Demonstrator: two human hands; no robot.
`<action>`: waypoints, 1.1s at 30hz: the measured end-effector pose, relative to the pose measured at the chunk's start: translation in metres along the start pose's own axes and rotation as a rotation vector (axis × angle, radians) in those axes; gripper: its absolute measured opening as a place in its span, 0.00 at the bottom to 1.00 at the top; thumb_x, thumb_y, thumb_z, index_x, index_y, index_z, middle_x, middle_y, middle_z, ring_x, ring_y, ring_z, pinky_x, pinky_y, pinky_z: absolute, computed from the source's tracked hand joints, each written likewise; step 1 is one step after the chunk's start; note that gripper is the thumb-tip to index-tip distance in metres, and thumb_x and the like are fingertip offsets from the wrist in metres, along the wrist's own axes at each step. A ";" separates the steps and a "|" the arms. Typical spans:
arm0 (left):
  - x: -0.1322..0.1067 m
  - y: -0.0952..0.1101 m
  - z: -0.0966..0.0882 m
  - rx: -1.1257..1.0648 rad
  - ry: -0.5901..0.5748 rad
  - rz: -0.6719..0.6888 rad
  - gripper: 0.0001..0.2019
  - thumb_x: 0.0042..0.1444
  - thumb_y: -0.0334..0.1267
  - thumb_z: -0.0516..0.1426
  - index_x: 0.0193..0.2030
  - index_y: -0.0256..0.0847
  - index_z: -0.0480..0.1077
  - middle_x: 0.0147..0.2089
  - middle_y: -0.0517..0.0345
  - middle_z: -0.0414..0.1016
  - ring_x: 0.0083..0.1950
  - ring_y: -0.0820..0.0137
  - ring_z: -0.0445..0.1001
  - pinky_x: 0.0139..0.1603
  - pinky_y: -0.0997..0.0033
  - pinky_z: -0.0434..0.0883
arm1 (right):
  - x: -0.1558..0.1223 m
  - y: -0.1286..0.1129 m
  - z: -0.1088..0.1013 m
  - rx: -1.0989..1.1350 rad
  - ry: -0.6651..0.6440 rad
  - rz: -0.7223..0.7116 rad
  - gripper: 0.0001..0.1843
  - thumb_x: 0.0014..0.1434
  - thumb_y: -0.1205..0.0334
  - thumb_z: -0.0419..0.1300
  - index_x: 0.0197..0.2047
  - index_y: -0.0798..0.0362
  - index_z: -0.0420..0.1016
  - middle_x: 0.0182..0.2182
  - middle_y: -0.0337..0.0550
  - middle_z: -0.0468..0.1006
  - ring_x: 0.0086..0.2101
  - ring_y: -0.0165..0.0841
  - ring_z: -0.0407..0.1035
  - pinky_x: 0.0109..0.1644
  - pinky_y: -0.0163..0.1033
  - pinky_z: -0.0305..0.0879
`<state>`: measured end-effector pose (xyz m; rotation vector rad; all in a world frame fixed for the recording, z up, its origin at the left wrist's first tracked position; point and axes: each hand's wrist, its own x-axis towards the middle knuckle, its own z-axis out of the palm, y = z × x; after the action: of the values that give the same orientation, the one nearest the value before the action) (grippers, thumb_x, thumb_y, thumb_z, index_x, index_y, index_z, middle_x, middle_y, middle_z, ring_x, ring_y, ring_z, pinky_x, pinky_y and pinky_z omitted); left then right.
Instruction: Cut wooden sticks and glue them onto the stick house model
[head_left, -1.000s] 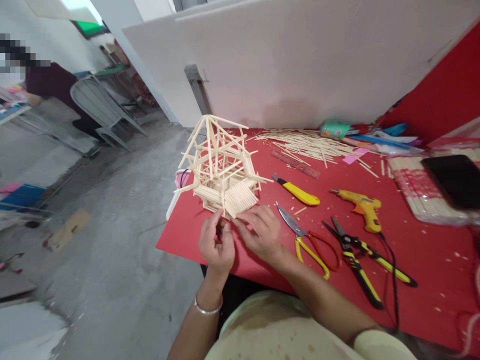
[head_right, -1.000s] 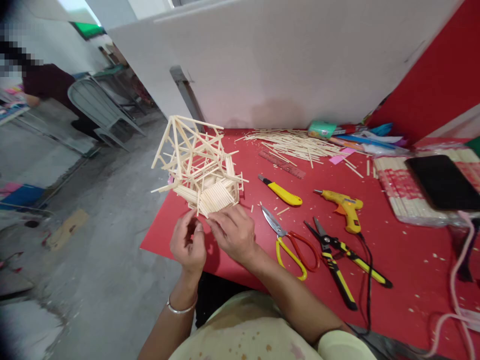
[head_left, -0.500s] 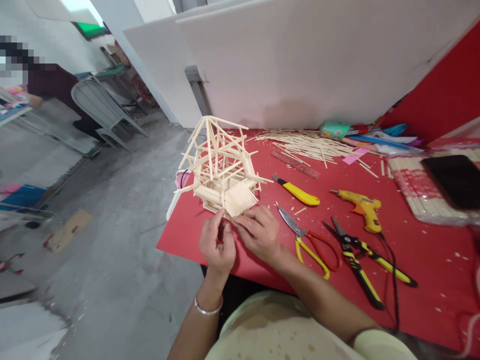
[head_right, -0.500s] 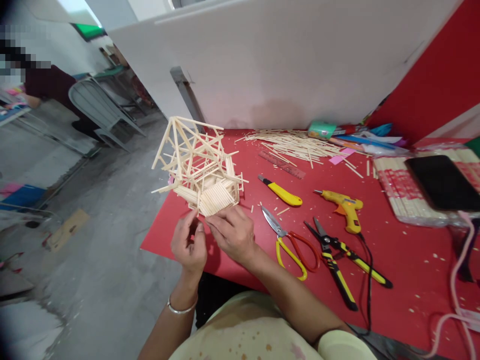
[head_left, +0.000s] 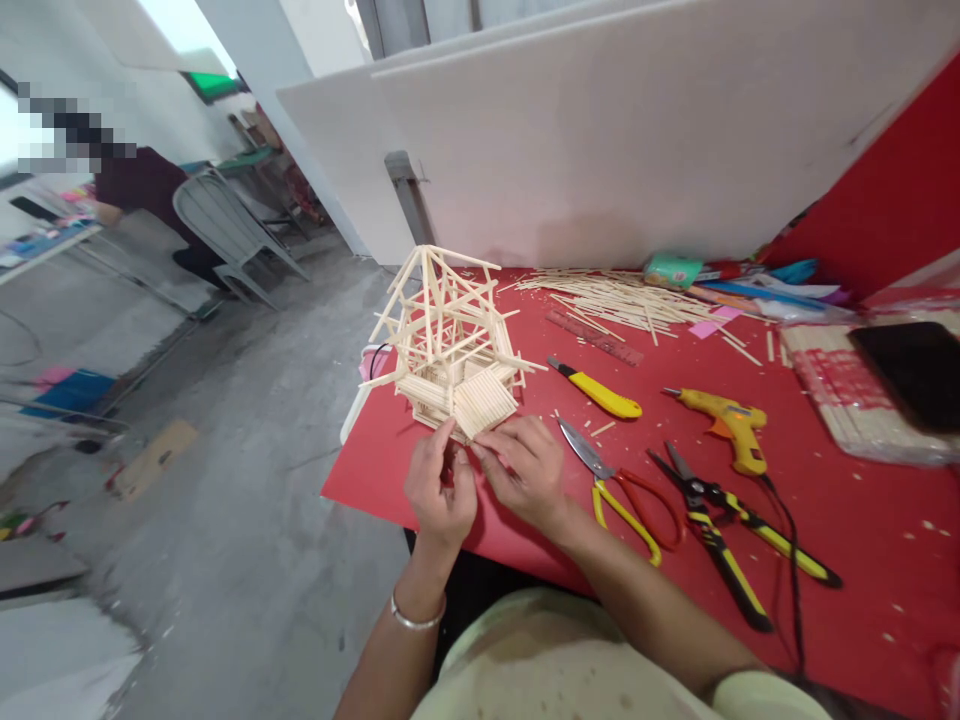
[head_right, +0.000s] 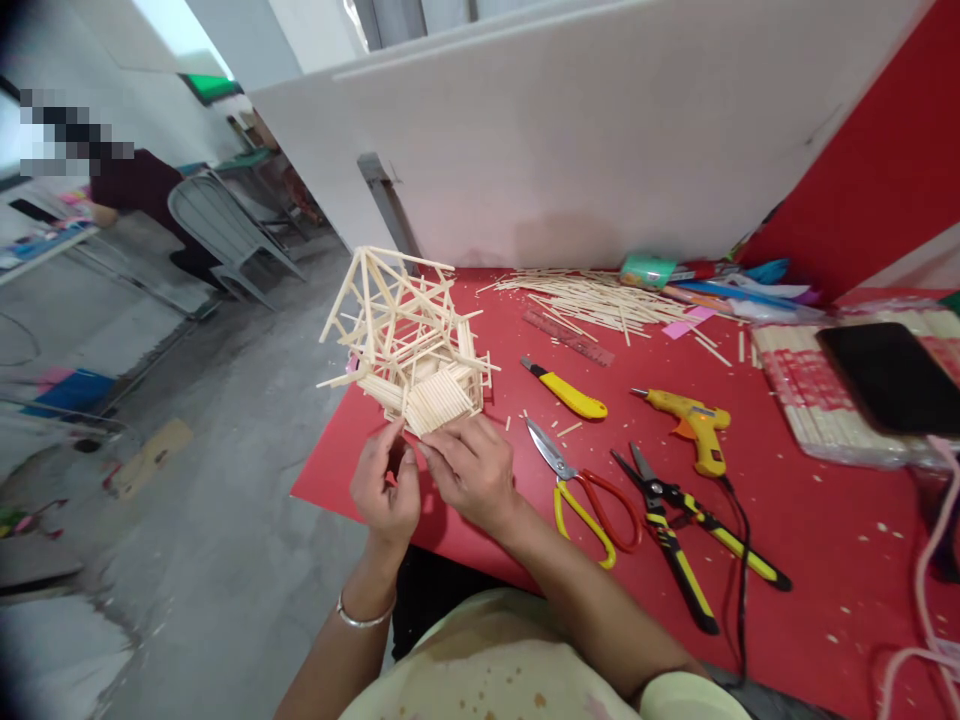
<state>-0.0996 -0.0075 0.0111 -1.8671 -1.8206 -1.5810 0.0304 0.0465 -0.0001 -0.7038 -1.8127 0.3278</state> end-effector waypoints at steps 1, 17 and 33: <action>0.000 0.001 -0.001 0.006 0.008 0.002 0.20 0.61 0.32 0.54 0.60 0.38 0.68 0.50 0.43 0.77 0.48 0.62 0.76 0.48 0.62 0.73 | 0.000 -0.001 -0.002 0.007 -0.008 0.005 0.09 0.57 0.68 0.63 0.42 0.49 0.74 0.34 0.42 0.78 0.35 0.34 0.68 0.40 0.42 0.64; -0.010 0.016 -0.003 -0.355 0.153 -0.552 0.09 0.60 0.43 0.57 0.39 0.39 0.74 0.29 0.60 0.72 0.26 0.75 0.68 0.29 0.75 0.67 | -0.005 -0.016 -0.026 -0.108 -0.053 -0.027 0.10 0.60 0.67 0.62 0.45 0.49 0.77 0.35 0.43 0.78 0.36 0.34 0.68 0.42 0.41 0.65; 0.009 0.008 -0.002 -0.867 0.083 -0.903 0.13 0.55 0.46 0.62 0.31 0.38 0.69 0.21 0.66 0.65 0.18 0.81 0.61 0.18 0.82 0.57 | 0.003 -0.017 -0.009 -0.178 -0.068 -0.021 0.12 0.60 0.67 0.62 0.48 0.50 0.77 0.38 0.44 0.78 0.39 0.35 0.69 0.44 0.42 0.65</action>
<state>-0.0972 -0.0048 0.0230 -1.0518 -2.3053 -3.0675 0.0331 0.0340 0.0147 -0.8046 -1.9285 0.1794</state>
